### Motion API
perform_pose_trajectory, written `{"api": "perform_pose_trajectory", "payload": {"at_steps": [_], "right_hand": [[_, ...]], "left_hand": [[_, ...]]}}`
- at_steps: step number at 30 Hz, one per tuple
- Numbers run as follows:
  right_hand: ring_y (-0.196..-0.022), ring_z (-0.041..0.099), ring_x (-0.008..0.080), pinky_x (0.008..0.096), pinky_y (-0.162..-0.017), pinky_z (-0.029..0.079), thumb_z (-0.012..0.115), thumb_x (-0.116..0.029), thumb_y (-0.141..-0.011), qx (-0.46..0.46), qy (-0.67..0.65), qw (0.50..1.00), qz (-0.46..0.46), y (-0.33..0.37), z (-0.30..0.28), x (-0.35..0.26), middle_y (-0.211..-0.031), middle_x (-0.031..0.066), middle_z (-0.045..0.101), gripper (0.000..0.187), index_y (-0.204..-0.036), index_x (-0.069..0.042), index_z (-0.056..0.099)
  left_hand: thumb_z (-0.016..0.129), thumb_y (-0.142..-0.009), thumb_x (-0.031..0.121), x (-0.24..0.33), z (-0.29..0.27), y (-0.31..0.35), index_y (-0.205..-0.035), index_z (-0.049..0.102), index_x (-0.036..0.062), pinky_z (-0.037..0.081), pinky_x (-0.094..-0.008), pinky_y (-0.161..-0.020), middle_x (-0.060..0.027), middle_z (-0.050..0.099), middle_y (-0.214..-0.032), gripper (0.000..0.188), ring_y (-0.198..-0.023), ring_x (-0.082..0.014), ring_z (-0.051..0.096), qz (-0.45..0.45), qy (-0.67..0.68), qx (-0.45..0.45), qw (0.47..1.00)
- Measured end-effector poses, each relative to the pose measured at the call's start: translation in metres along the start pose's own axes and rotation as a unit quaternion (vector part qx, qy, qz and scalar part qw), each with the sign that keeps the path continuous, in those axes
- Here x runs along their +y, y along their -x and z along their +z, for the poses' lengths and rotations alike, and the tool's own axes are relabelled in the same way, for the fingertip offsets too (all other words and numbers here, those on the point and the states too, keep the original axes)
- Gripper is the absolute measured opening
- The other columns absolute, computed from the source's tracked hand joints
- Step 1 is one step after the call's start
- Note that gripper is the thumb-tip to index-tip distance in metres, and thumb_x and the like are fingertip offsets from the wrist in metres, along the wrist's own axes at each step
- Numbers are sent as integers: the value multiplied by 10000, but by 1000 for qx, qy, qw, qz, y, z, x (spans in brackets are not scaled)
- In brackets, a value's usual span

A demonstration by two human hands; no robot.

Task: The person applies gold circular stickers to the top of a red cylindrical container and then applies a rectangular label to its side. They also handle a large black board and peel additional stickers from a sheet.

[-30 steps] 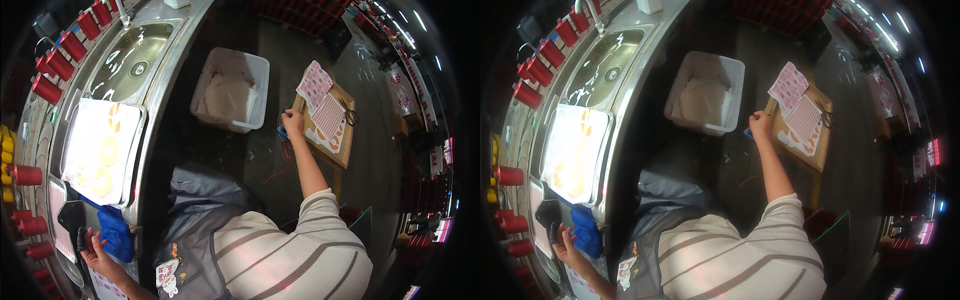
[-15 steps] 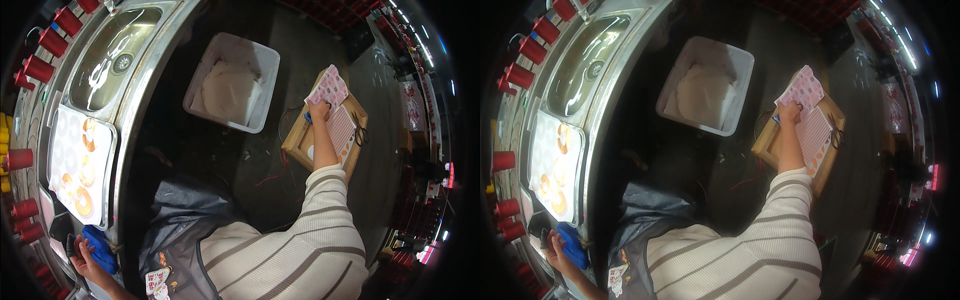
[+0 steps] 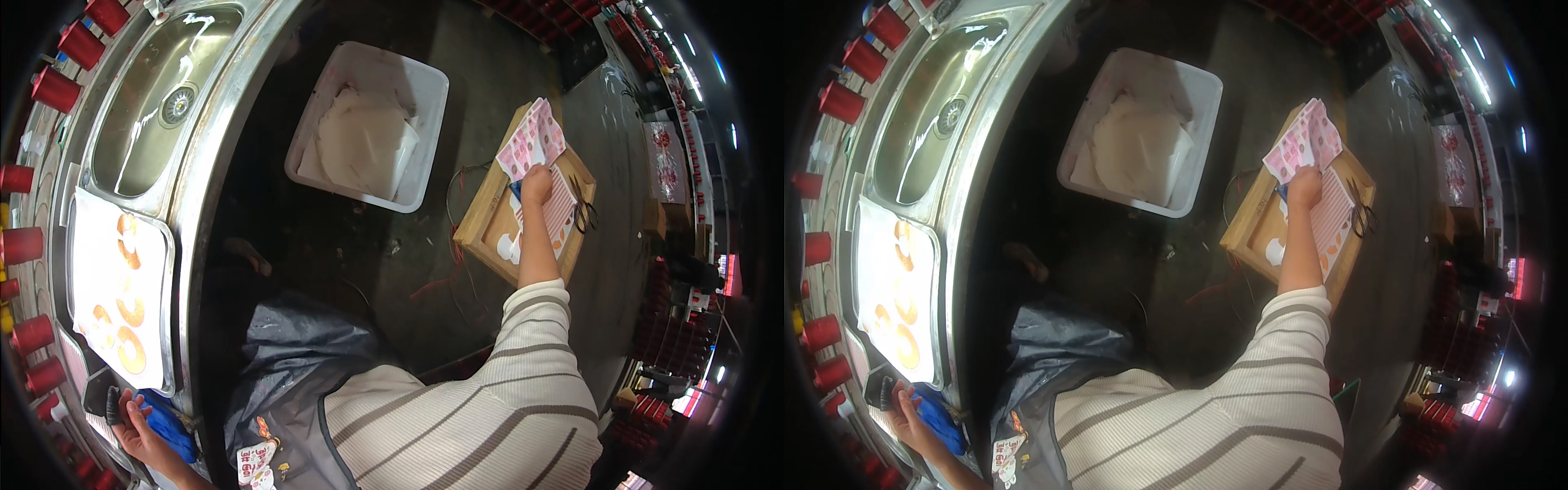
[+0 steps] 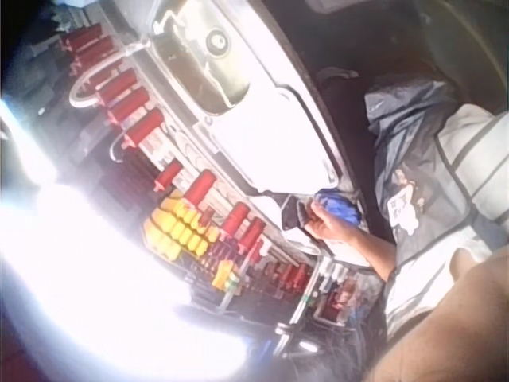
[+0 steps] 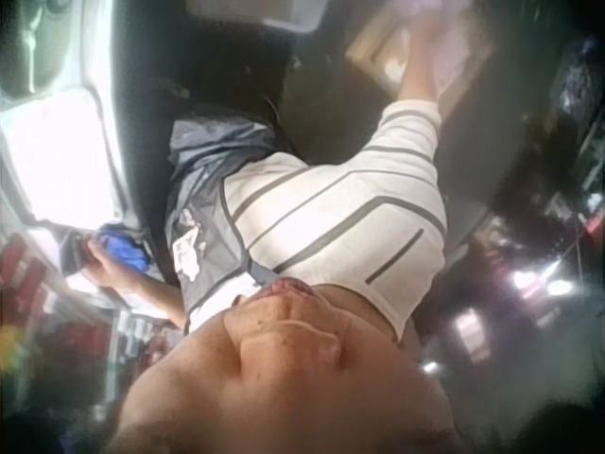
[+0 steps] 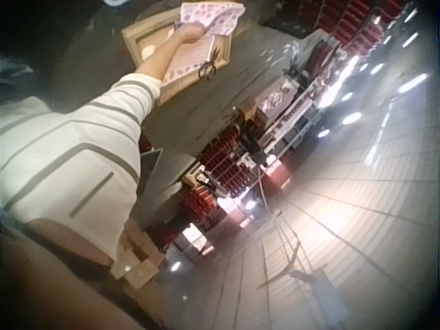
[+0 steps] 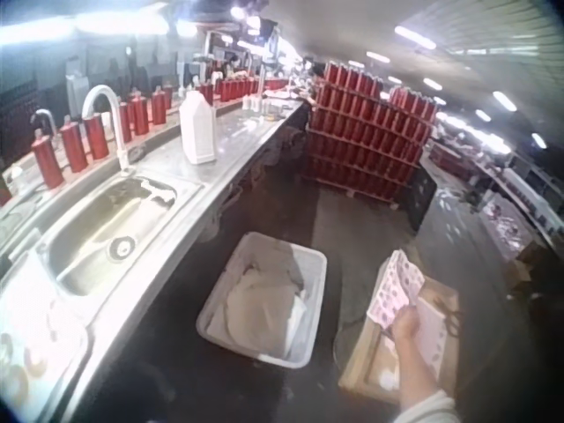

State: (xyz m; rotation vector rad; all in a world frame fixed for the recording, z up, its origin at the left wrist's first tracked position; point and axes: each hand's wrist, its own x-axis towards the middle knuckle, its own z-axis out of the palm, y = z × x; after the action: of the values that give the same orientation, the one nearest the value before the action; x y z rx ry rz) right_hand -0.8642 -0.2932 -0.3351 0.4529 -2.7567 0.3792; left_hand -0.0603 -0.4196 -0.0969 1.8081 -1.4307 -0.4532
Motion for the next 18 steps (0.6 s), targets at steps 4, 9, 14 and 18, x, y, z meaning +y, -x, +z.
{"api": "perform_pose_trajectory", "payload": {"at_steps": [4,9,14,18], "right_hand": [[-855,650,459,526,-736,509,482,-189,-949,102,-52,993,1,2,-18,7,-934,269,677,344,-1247,-44,572],[-886,650,436,508,-773,511,500,-190,-940,-63,31,997,-35,1,-50,-9,-928,234,679,430,-1368,-186,541],[-985,649,401,476,-838,517,611,-381,-881,-98,75,983,-133,-1,-29,1,-1043,224,671,564,-1373,-115,532],[-987,662,392,489,-837,528,689,-525,-805,-154,162,962,-154,14,-33,-46,-1159,215,637,632,-1179,-26,590]], "left_hand": [[583,-1003,153,3,4,-6,-1214,608,-20,493,-233,-729,-118,705,-1127,273,-908,-133,673,3,-17,-11,1000],[586,-1000,145,-4,2,-9,-1212,606,-24,499,-233,-735,-127,704,-1126,272,-909,-135,675,2,-10,-16,1000],[588,-998,144,-8,5,-11,-1204,606,-32,500,-232,-719,-130,706,-1117,271,-897,-135,677,7,5,-22,1000],[588,-996,136,-14,3,-8,-1202,606,-39,500,-232,-714,-131,706,-1115,271,-894,-140,678,-4,20,-22,1000]]}}
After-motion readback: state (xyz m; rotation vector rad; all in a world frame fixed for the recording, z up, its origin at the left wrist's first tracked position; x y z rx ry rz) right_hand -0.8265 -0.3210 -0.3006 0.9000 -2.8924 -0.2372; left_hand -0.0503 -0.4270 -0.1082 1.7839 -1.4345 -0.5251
